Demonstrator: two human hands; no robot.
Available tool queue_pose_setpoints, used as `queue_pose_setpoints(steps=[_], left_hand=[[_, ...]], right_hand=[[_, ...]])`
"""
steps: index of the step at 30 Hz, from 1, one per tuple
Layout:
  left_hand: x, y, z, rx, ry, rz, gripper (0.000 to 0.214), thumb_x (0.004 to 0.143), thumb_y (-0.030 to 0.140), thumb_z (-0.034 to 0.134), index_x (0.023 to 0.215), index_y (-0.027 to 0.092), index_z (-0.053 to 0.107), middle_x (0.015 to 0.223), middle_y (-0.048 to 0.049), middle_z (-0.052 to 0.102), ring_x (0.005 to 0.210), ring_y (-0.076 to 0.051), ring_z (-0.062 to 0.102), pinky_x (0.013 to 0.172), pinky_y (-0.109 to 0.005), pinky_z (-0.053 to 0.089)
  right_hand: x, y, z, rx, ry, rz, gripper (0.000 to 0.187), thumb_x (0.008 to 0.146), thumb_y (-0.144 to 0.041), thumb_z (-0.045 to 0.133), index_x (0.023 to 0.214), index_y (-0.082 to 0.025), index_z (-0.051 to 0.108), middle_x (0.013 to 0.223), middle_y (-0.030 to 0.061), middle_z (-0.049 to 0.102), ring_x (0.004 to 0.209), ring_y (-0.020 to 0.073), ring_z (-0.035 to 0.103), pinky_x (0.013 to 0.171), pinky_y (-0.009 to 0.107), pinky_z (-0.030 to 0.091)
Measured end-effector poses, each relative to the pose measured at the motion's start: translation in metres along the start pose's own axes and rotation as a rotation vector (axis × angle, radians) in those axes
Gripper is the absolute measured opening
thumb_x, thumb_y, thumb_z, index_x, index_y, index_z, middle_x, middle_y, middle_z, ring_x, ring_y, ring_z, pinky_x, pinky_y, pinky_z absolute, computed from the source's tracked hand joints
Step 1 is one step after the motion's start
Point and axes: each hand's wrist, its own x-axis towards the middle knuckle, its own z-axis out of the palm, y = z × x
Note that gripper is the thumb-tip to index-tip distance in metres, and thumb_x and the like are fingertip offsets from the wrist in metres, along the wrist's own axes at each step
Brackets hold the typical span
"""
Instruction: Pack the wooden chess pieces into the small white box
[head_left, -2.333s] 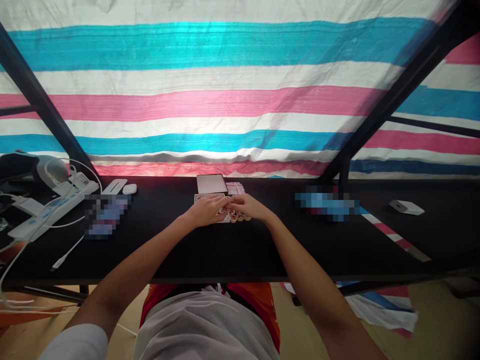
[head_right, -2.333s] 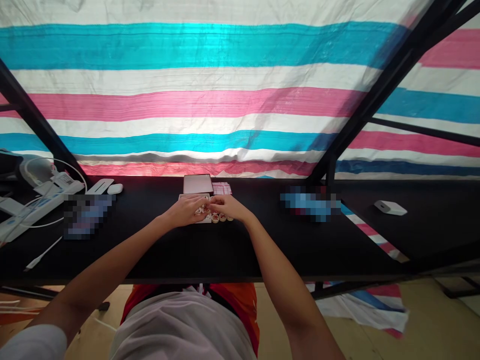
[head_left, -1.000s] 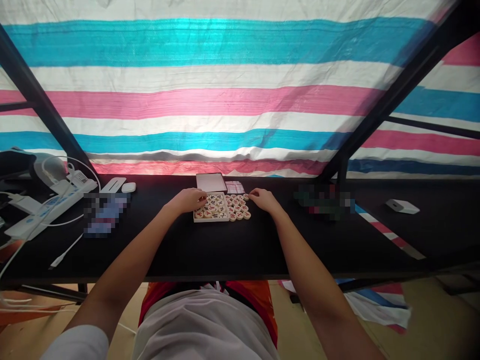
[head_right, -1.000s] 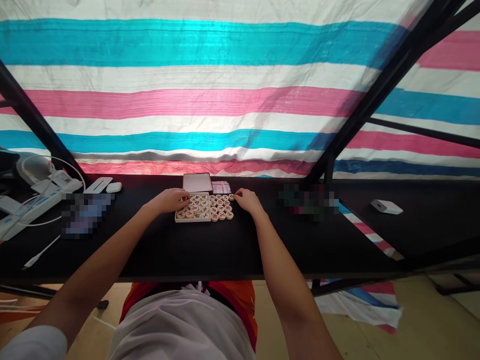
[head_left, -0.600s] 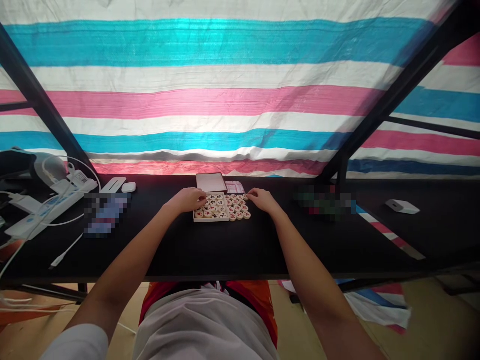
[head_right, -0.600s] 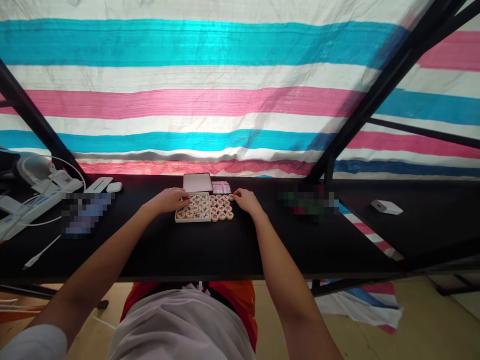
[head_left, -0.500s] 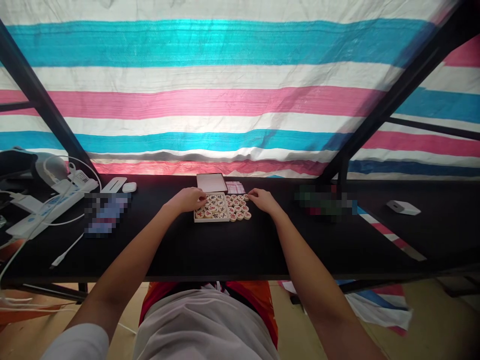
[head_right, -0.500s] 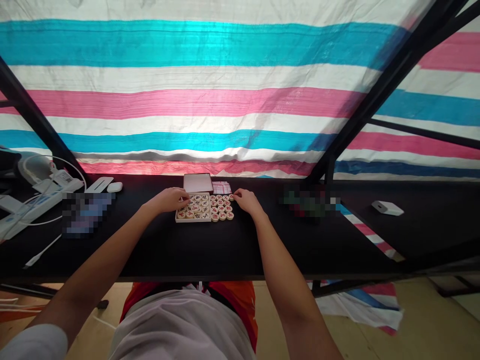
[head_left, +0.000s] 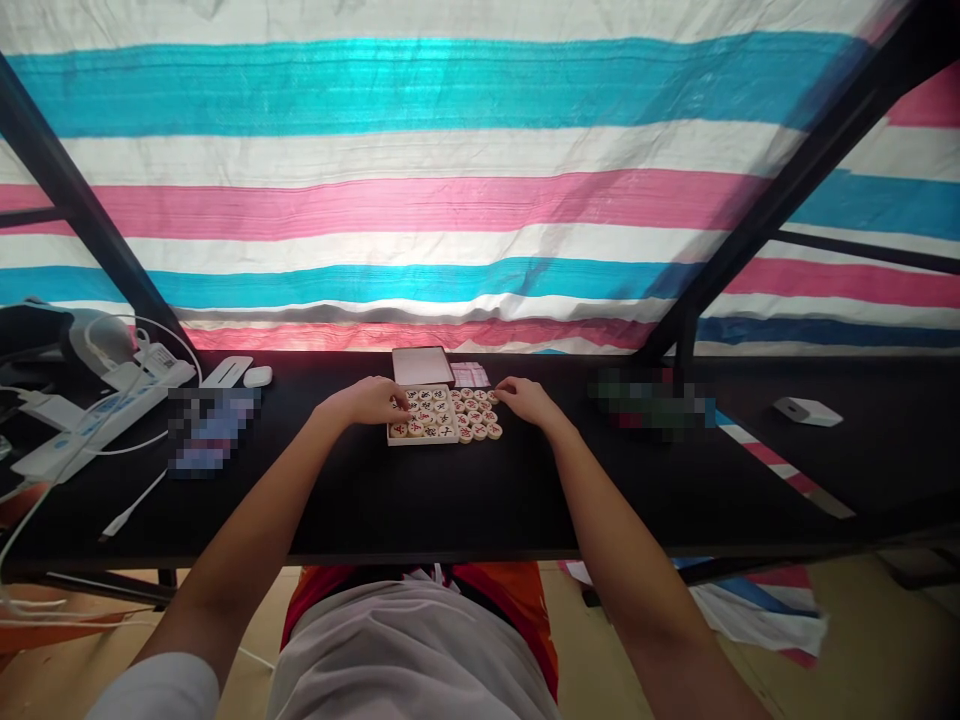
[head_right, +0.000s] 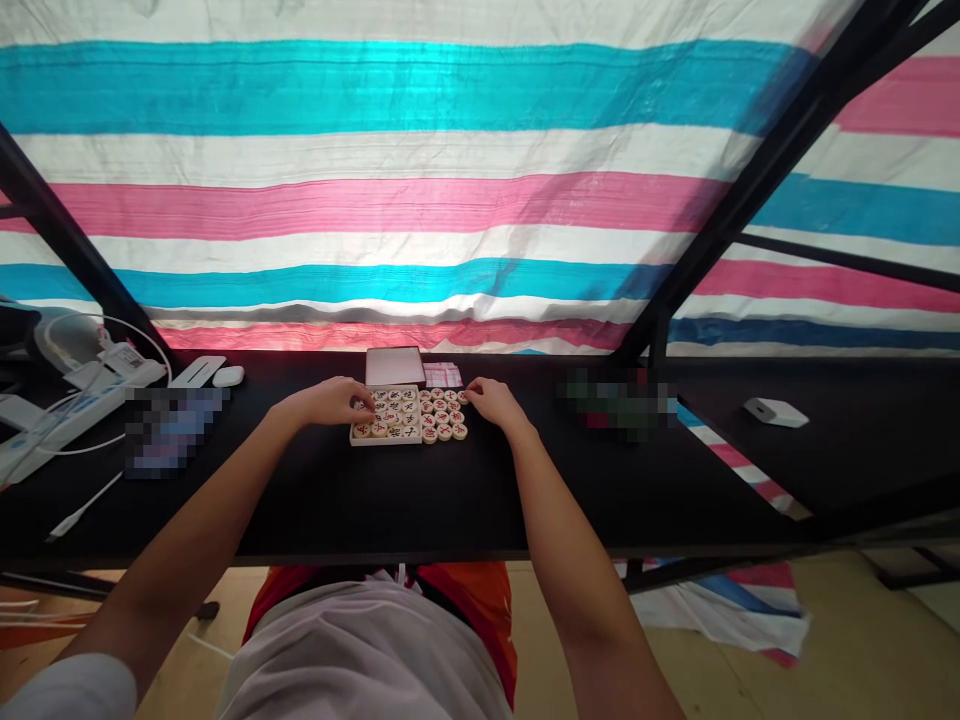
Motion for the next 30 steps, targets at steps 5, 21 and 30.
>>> queue_pose_setpoints(steps=[5,21,30], left_hand=[[-0.002,-0.002,-0.004,-0.062,-0.073,-0.043,0.031,0.072,0.045,0.061,0.092,0.024,0.074,0.089,-0.0002,0.072,0.078,-0.017,0.062,0.067,-0.022,0.041],[0.018,0.023,0.032,0.185,0.181,0.054,0.034,0.083,0.046,0.048,0.080,0.018,0.068,0.082,-0.0046,0.069,0.081,-0.020,0.062,0.082,-0.031,0.037],[0.016,0.040,0.039,0.204,0.423,0.188,0.033,0.086,0.037,0.047,0.110,0.020,0.063,0.103,-0.0054,0.068,0.097,-0.021,0.059,0.092,-0.033,0.034]], right_hand=[[-0.001,-0.001,0.000,-0.012,0.001,0.003,0.022,0.083,-0.030,0.052,0.092,-0.018,0.069,0.096,0.0054,0.070,0.087,0.0182,0.061,0.077,0.026,0.042],[-0.009,-0.017,-0.004,-0.002,0.169,-0.100,0.021,0.083,-0.026,0.051,0.094,-0.017,0.066,0.090,0.0070,0.068,0.084,0.0171,0.060,0.080,0.027,0.043],[-0.041,-0.070,-0.004,0.432,-0.109,-0.385,0.031,0.079,-0.047,0.057,0.087,-0.019,0.067,0.080,0.0016,0.068,0.071,0.0154,0.060,0.067,0.026,0.047]])
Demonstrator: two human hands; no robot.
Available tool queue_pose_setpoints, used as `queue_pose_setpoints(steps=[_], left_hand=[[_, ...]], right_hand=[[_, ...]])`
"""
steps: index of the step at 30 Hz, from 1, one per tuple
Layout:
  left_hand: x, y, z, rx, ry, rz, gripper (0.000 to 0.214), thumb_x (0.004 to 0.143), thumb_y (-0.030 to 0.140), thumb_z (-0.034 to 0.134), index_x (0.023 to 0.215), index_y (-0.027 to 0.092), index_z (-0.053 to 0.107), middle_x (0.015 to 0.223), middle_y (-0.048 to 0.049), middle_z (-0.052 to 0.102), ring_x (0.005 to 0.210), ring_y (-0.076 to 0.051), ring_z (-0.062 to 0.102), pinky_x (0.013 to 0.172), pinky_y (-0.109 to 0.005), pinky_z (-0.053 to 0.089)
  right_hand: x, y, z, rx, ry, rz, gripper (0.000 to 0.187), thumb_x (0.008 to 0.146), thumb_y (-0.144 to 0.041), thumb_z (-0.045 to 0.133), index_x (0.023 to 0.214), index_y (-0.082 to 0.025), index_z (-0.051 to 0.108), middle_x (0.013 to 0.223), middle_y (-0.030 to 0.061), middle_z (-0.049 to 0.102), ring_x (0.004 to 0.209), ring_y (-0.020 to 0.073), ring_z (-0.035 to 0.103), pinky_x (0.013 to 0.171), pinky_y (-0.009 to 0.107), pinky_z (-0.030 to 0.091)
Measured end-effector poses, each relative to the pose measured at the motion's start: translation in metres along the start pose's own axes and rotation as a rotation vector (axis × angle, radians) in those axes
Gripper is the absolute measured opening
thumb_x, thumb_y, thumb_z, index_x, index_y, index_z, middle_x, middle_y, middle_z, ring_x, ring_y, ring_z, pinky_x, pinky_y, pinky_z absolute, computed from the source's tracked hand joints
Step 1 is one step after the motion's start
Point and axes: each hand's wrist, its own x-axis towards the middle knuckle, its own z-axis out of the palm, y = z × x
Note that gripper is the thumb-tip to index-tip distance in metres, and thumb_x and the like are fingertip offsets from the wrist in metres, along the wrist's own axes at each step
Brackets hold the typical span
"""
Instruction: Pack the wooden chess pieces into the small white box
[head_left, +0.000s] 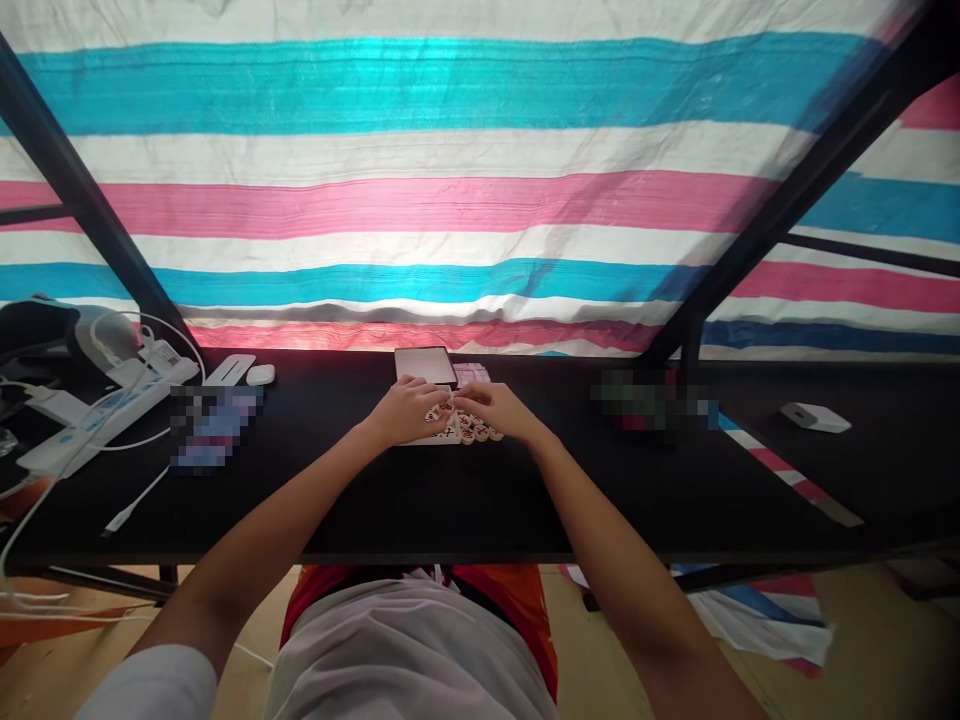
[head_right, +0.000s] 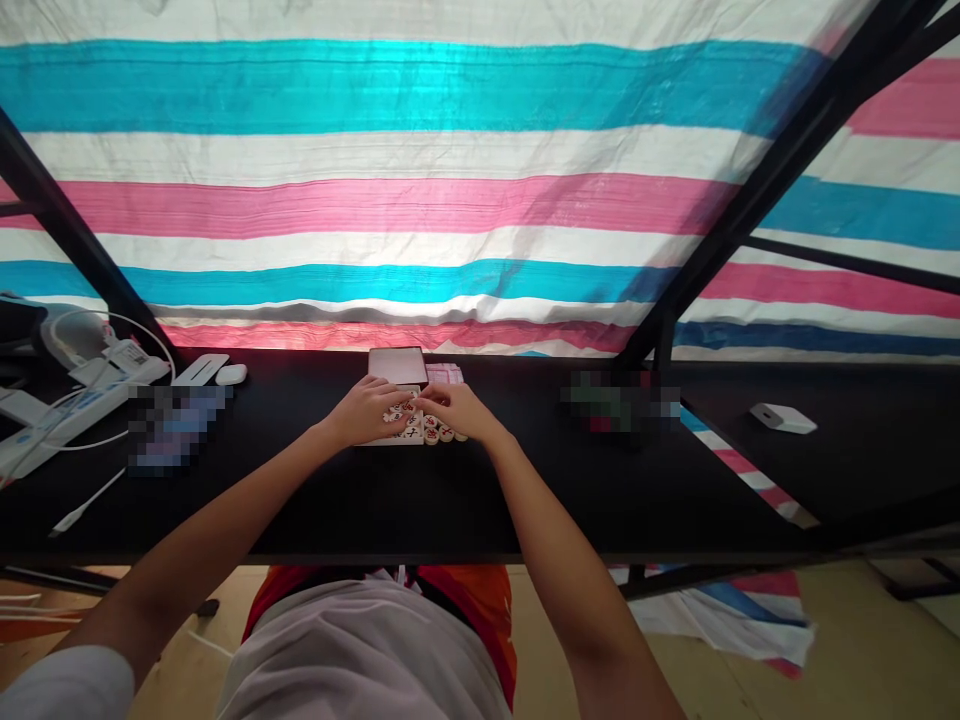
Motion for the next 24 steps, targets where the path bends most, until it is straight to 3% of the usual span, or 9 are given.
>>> queue_pose_setpoints(steps=[4,9,12,15,17,20,24], left_hand=[[-0.002,0.004,0.004,0.032,0.003,0.026,0.035,0.088,0.035,0.046,0.115,0.019,0.061,0.108,-0.0071,0.066,0.098,-0.022,0.058,0.089,-0.035,0.036],[-0.001,0.005,0.005,0.042,0.015,0.025,0.037,0.091,0.037,0.043,0.119,0.018,0.058,0.107,-0.0078,0.066,0.099,-0.022,0.058,0.087,-0.034,0.037],[0.000,-0.001,-0.004,0.004,-0.032,0.011,0.036,0.091,0.039,0.043,0.114,0.018,0.060,0.104,-0.0072,0.067,0.097,-0.021,0.058,0.087,-0.031,0.039],[-0.001,-0.010,-0.016,-0.055,-0.213,-0.001,0.032,0.089,0.041,0.045,0.097,0.019,0.067,0.093,-0.0048,0.068,0.086,-0.018,0.061,0.078,-0.026,0.041],[-0.002,-0.016,-0.022,-0.096,-0.312,-0.037,0.031,0.085,0.043,0.048,0.090,0.020,0.069,0.090,-0.0037,0.068,0.081,-0.017,0.061,0.073,-0.025,0.041],[-0.005,-0.023,-0.024,-0.164,-0.399,-0.108,0.031,0.078,0.047,0.055,0.087,0.022,0.070,0.088,-0.0025,0.068,0.080,-0.018,0.060,0.069,-0.024,0.041],[-0.006,-0.024,-0.021,-0.253,-0.448,-0.143,0.032,0.073,0.047,0.058,0.088,0.022,0.070,0.086,-0.0023,0.067,0.080,-0.018,0.060,0.066,-0.022,0.041]], right_hand=[[0.001,0.000,0.006,0.137,-0.062,0.003,0.032,0.075,-0.048,0.061,0.085,-0.017,0.066,0.077,0.0018,0.068,0.072,0.0156,0.061,0.067,0.026,0.048],[0.005,0.004,0.006,0.223,-0.041,0.002,0.027,0.072,-0.042,0.063,0.080,-0.016,0.062,0.073,0.0010,0.065,0.068,0.0140,0.059,0.066,0.026,0.046],[0.006,0.012,-0.006,0.148,0.045,0.028,0.023,0.073,-0.039,0.060,0.081,-0.017,0.062,0.076,0.0007,0.065,0.070,0.0142,0.059,0.067,0.025,0.045],[0.004,0.032,-0.029,-0.125,0.225,0.182,0.018,0.075,-0.031,0.053,0.082,-0.018,0.064,0.078,0.0012,0.066,0.073,0.0155,0.059,0.069,0.026,0.044],[0.002,0.048,-0.044,-0.335,0.276,0.346,0.017,0.076,-0.028,0.051,0.075,-0.017,0.064,0.076,0.0031,0.066,0.073,0.0168,0.059,0.068,0.027,0.043],[-0.001,0.066,-0.057,-0.437,0.173,0.542,0.017,0.074,-0.028,0.054,0.074,-0.016,0.066,0.075,0.0056,0.067,0.073,0.0180,0.060,0.064,0.026,0.042],[-0.004,0.067,-0.056,-0.367,0.053,0.615,0.017,0.072,-0.031,0.060,0.078,-0.016,0.066,0.065,0.0041,0.066,0.062,0.0153,0.061,0.057,0.024,0.043]])
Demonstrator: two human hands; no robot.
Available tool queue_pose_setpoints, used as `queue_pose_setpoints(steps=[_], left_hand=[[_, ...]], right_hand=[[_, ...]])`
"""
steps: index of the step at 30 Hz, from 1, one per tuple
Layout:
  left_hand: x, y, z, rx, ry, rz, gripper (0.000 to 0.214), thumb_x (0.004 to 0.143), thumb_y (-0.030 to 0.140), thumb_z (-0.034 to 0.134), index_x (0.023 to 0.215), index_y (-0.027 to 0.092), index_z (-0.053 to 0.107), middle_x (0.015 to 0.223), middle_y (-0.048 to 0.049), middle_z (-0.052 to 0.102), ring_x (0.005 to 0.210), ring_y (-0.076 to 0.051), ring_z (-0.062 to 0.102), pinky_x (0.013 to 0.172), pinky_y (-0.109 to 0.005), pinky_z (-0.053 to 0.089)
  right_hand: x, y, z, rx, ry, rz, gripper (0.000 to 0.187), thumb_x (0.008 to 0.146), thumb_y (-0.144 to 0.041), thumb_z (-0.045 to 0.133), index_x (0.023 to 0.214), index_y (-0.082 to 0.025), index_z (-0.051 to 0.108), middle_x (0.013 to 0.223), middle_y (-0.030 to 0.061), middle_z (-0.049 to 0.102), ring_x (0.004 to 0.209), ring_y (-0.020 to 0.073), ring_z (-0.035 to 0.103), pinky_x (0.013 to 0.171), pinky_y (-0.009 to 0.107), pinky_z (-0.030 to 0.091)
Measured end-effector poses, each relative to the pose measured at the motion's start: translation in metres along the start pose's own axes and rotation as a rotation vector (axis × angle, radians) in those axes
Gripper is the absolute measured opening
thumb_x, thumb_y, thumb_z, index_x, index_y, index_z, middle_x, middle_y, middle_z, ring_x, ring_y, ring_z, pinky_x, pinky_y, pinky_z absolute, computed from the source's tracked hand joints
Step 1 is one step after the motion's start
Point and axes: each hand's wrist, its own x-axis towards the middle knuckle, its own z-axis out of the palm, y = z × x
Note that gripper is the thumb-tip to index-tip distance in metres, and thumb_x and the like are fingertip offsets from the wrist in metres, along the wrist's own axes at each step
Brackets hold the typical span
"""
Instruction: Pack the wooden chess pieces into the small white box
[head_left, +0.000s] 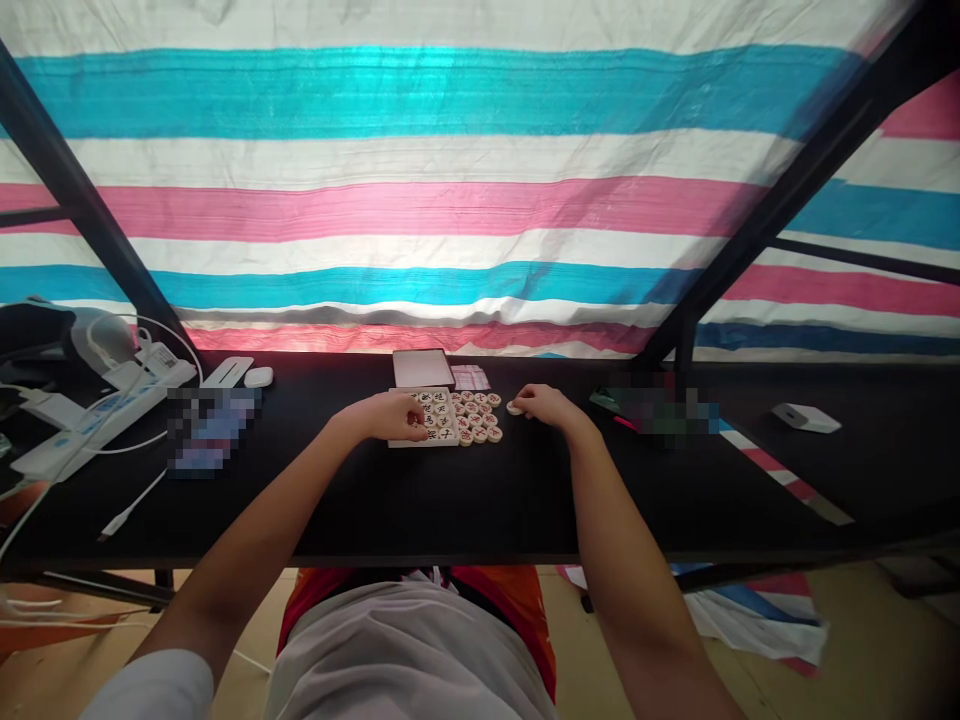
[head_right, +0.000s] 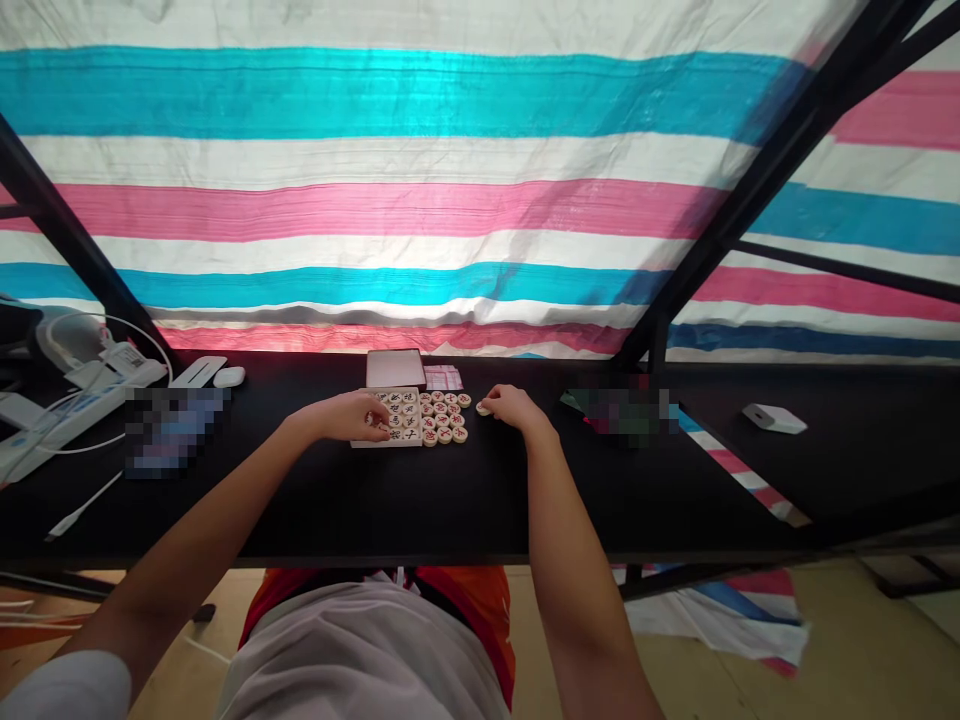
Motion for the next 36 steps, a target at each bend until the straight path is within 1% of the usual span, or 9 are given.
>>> queue_pose_setpoints(steps=[4,7,14,17,20,26,30,33,36], left_hand=[[0.000,0.002,-0.001,-0.030,-0.032,-0.003,0.032,0.071,0.046,0.060,0.088,0.020,0.070,0.082,-0.0019,0.066,0.072,-0.016,0.058,0.061,-0.022,0.039],[0.000,0.002,-0.002,-0.064,-0.040,0.017,0.031,0.071,0.044,0.061,0.086,0.019,0.070,0.081,-0.0017,0.066,0.070,-0.015,0.058,0.060,-0.022,0.040],[0.001,0.001,-0.001,-0.072,0.014,0.025,0.029,0.071,0.035,0.057,0.093,0.020,0.070,0.085,-0.0016,0.067,0.071,-0.014,0.058,0.063,-0.021,0.041],[0.001,0.003,-0.002,-0.063,0.000,0.025,0.027,0.071,0.035,0.057,0.090,0.021,0.070,0.083,-0.0009,0.067,0.069,-0.014,0.058,0.062,-0.021,0.041],[0.000,0.005,-0.003,-0.066,-0.018,0.028,0.029,0.071,0.039,0.059,0.090,0.020,0.070,0.081,-0.0007,0.067,0.070,-0.014,0.059,0.061,-0.021,0.041],[0.001,0.006,-0.002,-0.054,-0.035,0.020,0.030,0.069,0.040,0.061,0.090,0.020,0.069,0.082,-0.0009,0.066,0.072,-0.015,0.059,0.061,-0.022,0.039],[0.002,0.006,-0.001,-0.016,-0.015,0.025,0.027,0.069,0.038,0.060,0.087,0.020,0.068,0.081,-0.0010,0.065,0.074,-0.016,0.058,0.060,-0.023,0.039],[0.002,0.004,-0.001,-0.018,-0.002,0.044,0.027,0.068,0.037,0.060,0.087,0.019,0.068,0.082,-0.0014,0.065,0.074,-0.016,0.058,0.062,-0.023,0.040],[0.001,0.003,-0.002,-0.047,0.019,0.052,0.028,0.069,0.035,0.060,0.091,0.020,0.068,0.086,-0.0015,0.066,0.075,-0.016,0.059,0.066,-0.022,0.042]], right_hand=[[-0.004,-0.006,0.003,0.075,-0.064,-0.035,0.020,0.072,-0.033,0.064,0.082,-0.015,0.064,0.064,0.0027,0.066,0.054,0.0119,0.058,0.051,0.021,0.042],[-0.003,-0.006,0.006,0.122,-0.105,-0.064,0.022,0.073,-0.034,0.065,0.084,-0.015,0.064,0.066,0.0032,0.067,0.051,0.0108,0.056,0.047,0.020,0.041],[-0.005,-0.010,0.009,0.154,-0.143,-0.137,0.019,0.074,-0.032,0.065,0.083,-0.016,0.064,0.069,0.0038,0.069,0.057,0.0121,0.061,0.051,0.021,0.045],[-0.008,-0.013,0.007,0.138,-0.131,-0.148,0.016,0.075,-0.032,0.064,0.081,-0.017,0.064,0.068,0.0033,0.069,0.057,0.0128,0.062,0.053,0.021,0.046],[-0.008,-0.015,0.007,0.108,-0.086,-0.151,0.014,0.076,-0.031,0.061,0.080,-0.017,0.062,0.069,0.0031,0.069,0.059,0.0131,0.063,0.056,0.022,0.046],[-0.007,-0.018,0.008,0.014,0.126,-0.223,0.016,0.079,-0.030,0.054,0.082,-0.018,0.064,0.070,0.0024,0.068,0.067,0.0145,0.061,0.064,0.023,0.043],[-0.012,-0.026,0.008,0.064,0.229,-0.326,0.019,0.079,-0.029,0.051,0.084,-0.019,0.065,0.072,0.0016,0.067,0.066,0.0139,0.058,0.064,0.023,0.041],[-0.018,-0.037,0.011,0.139,0.250,-0.442,0.021,0.080,-0.029,0.048,0.086,-0.018,0.065,0.069,0.0004,0.065,0.062,0.0129,0.055,0.062,0.023,0.040],[-0.027,-0.049,0.017,0.187,0.185,-0.521,0.022,0.081,-0.033,0.049,0.085,-0.018,0.065,0.066,-0.0005,0.064,0.059,0.0122,0.053,0.060,0.023,0.039]])
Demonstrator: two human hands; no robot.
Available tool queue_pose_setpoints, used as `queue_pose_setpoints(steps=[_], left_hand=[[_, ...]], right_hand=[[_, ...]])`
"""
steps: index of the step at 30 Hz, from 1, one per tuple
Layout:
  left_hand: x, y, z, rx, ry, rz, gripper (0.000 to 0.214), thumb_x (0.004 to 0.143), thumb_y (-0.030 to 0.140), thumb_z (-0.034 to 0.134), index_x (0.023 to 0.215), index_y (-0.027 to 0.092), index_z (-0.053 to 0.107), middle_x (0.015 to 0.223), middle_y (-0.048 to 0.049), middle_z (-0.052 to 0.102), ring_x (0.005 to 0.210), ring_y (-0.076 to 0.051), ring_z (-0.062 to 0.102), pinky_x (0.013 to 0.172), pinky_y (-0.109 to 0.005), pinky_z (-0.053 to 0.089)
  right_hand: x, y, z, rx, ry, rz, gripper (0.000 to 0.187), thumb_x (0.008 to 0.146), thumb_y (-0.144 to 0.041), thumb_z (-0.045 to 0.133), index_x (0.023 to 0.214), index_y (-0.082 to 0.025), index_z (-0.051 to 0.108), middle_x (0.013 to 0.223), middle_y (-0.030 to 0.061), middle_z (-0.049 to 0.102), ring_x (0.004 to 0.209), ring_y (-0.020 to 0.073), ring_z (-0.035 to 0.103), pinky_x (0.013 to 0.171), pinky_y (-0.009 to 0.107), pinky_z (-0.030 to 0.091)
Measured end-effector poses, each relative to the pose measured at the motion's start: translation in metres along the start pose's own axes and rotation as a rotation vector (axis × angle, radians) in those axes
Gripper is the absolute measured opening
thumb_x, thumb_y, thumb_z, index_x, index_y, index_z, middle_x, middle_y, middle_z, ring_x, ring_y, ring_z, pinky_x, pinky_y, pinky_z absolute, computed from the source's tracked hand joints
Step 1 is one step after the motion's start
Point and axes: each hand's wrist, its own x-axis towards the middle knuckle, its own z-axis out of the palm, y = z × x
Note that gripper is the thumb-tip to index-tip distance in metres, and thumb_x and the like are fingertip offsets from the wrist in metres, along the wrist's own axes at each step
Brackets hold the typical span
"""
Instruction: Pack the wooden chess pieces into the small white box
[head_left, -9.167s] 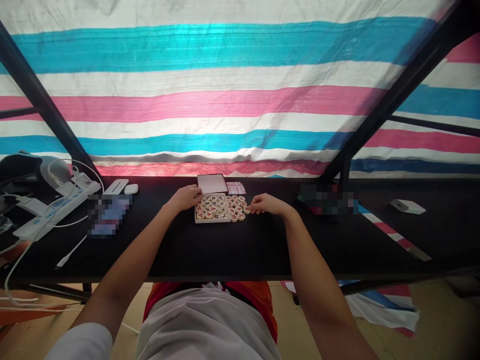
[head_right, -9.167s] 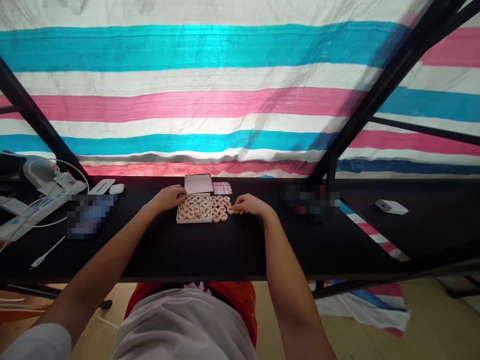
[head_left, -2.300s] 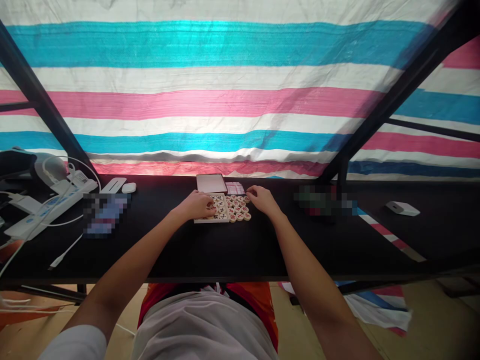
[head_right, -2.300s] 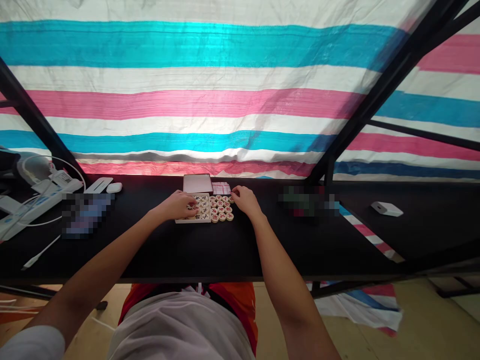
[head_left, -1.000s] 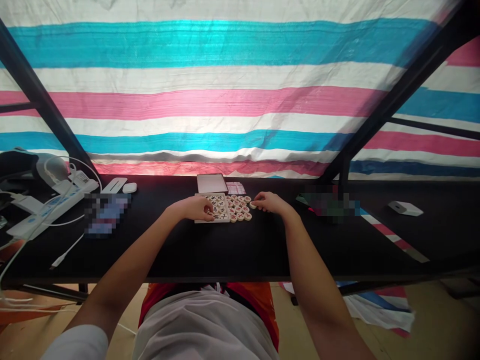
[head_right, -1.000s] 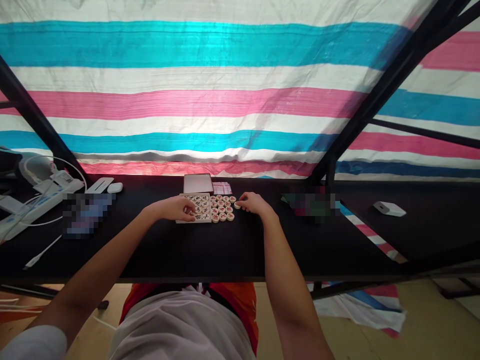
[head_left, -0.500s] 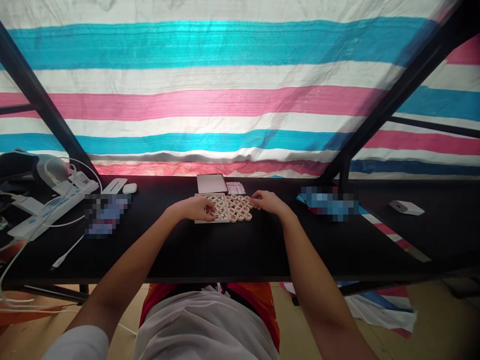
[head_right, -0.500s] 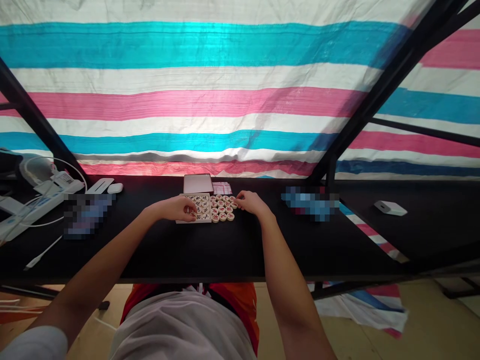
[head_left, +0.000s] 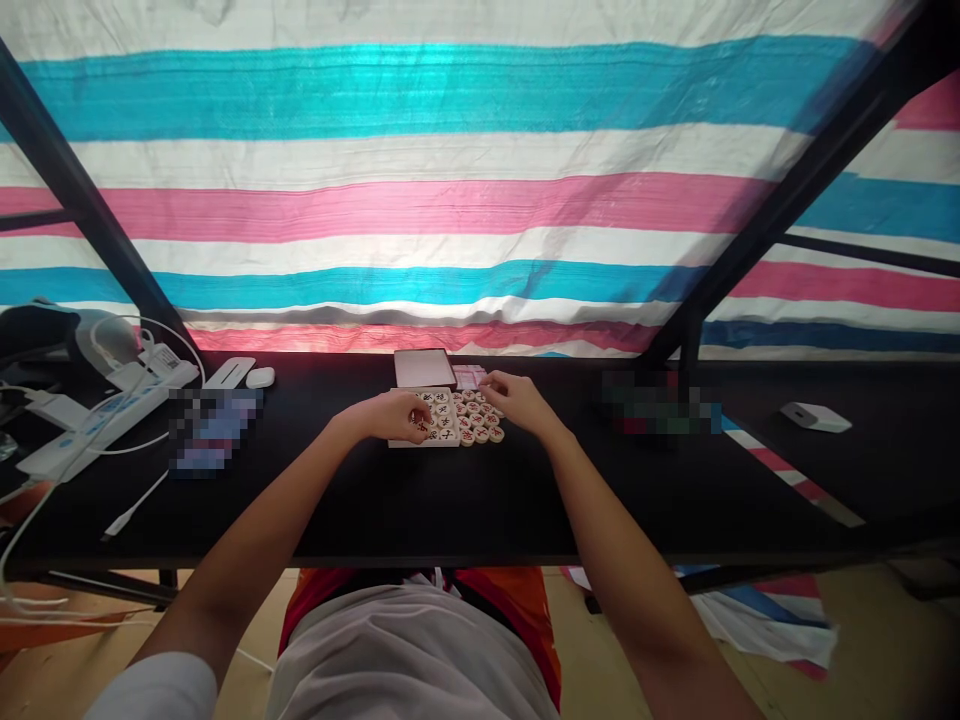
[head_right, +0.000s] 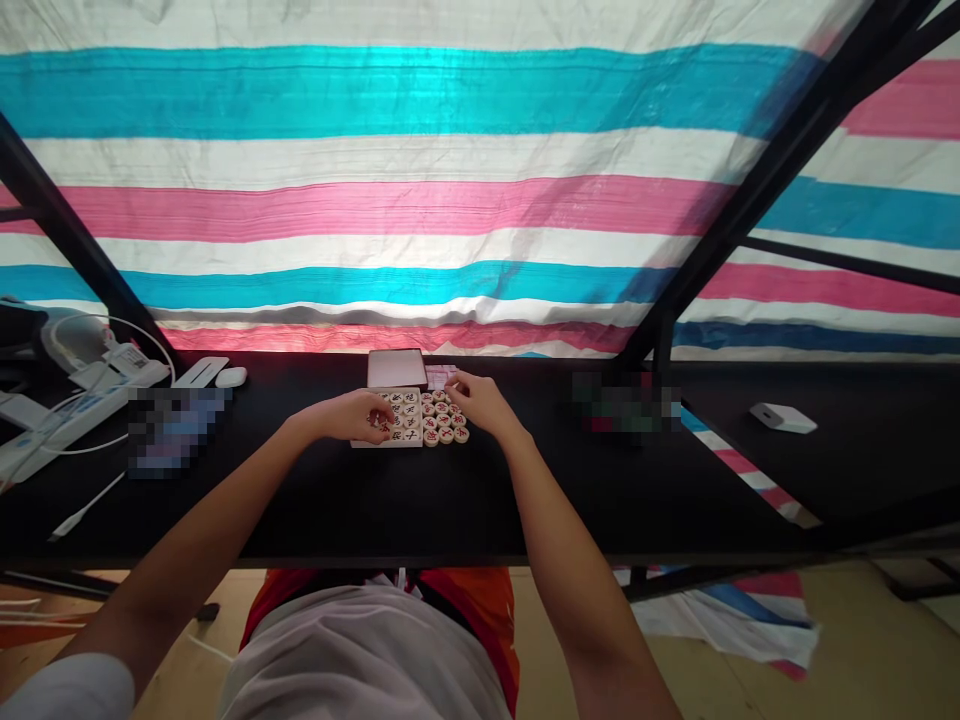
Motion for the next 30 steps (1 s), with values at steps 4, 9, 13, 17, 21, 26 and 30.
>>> queue_pose_setpoints(steps=[4,9,13,17,21,26,30], left_hand=[[0.001,0.004,0.002,0.037,0.202,0.046,0.029,0.075,0.033,0.056,0.100,0.020,0.062,0.089,-0.0012,0.066,0.081,-0.017,0.060,0.074,-0.025,0.043],[0.009,0.011,0.016,0.157,0.439,0.163,0.016,0.081,0.031,0.054,0.090,0.019,0.054,0.083,-0.0018,0.064,0.079,-0.017,0.060,0.076,-0.028,0.043],[0.015,0.012,0.030,0.272,0.503,0.242,0.013,0.085,0.030,0.051,0.082,0.018,0.054,0.079,-0.0023,0.062,0.077,-0.017,0.059,0.076,-0.028,0.042],[0.018,0.012,0.038,0.360,0.540,0.248,0.017,0.088,0.033,0.049,0.088,0.017,0.057,0.086,-0.0052,0.065,0.082,-0.018,0.059,0.077,-0.029,0.042],[0.016,0.010,0.032,0.349,0.481,0.258,0.021,0.089,0.035,0.050,0.095,0.017,0.058,0.092,-0.0054,0.066,0.088,-0.019,0.060,0.078,-0.028,0.042],[0.003,0.003,0.002,0.276,0.281,0.141,0.023,0.088,0.034,0.047,0.084,0.018,0.064,0.082,-0.0039,0.067,0.077,-0.017,0.060,0.073,-0.026,0.041],[-0.007,-0.001,-0.014,0.112,0.078,-0.048,0.027,0.080,0.043,0.054,0.077,0.019,0.066,0.081,-0.0021,0.068,0.073,-0.016,0.059,0.064,-0.023,0.039]], right_hand=[[-0.004,-0.018,0.007,0.107,-0.157,-0.036,0.030,0.082,-0.044,0.051,0.085,-0.018,0.065,0.069,0.0006,0.066,0.061,0.0133,0.055,0.060,0.023,0.041],[-0.007,-0.030,0.013,0.265,-0.324,-0.013,0.035,0.081,-0.050,0.054,0.093,-0.019,0.064,0.072,0.0014,0.068,0.065,0.0149,0.060,0.059,0.024,0.044],[-0.007,-0.030,0.019,0.354,-0.363,-0.005,0.033,0.080,-0.049,0.057,0.091,-0.019,0.063,0.076,0.0020,0.068,0.065,0.0140,0.061,0.057,0.022,0.045],[-0.007,-0.026,0.023,0.385,-0.365,-0.020,0.031,0.079,-0.046,0.058,0.090,-0.017,0.063,0.078,0.0025,0.068,0.067,0.0136,0.061,0.059,0.022,0.046],[-0.004,-0.022,0.018,0.373,-0.335,-0.035,0.028,0.079,-0.043,0.059,0.089,-0.017,0.064,0.081,0.0021,0.068,0.071,0.0145,0.062,0.064,0.024,0.047],[0.002,0.009,-0.005,0.183,-0.074,0.116,0.028,0.081,-0.041,0.055,0.096,-0.018,0.062,0.082,0.0028,0.069,0.073,0.0155,0.062,0.066,0.025,0.047],[0.004,0.048,-0.026,-0.097,0.057,0.444,0.024,0.077,-0.037,0.059,0.091,-0.017,0.061,0.079,0.0049,0.070,0.072,0.0165,0.063,0.069,0.027,0.046]])
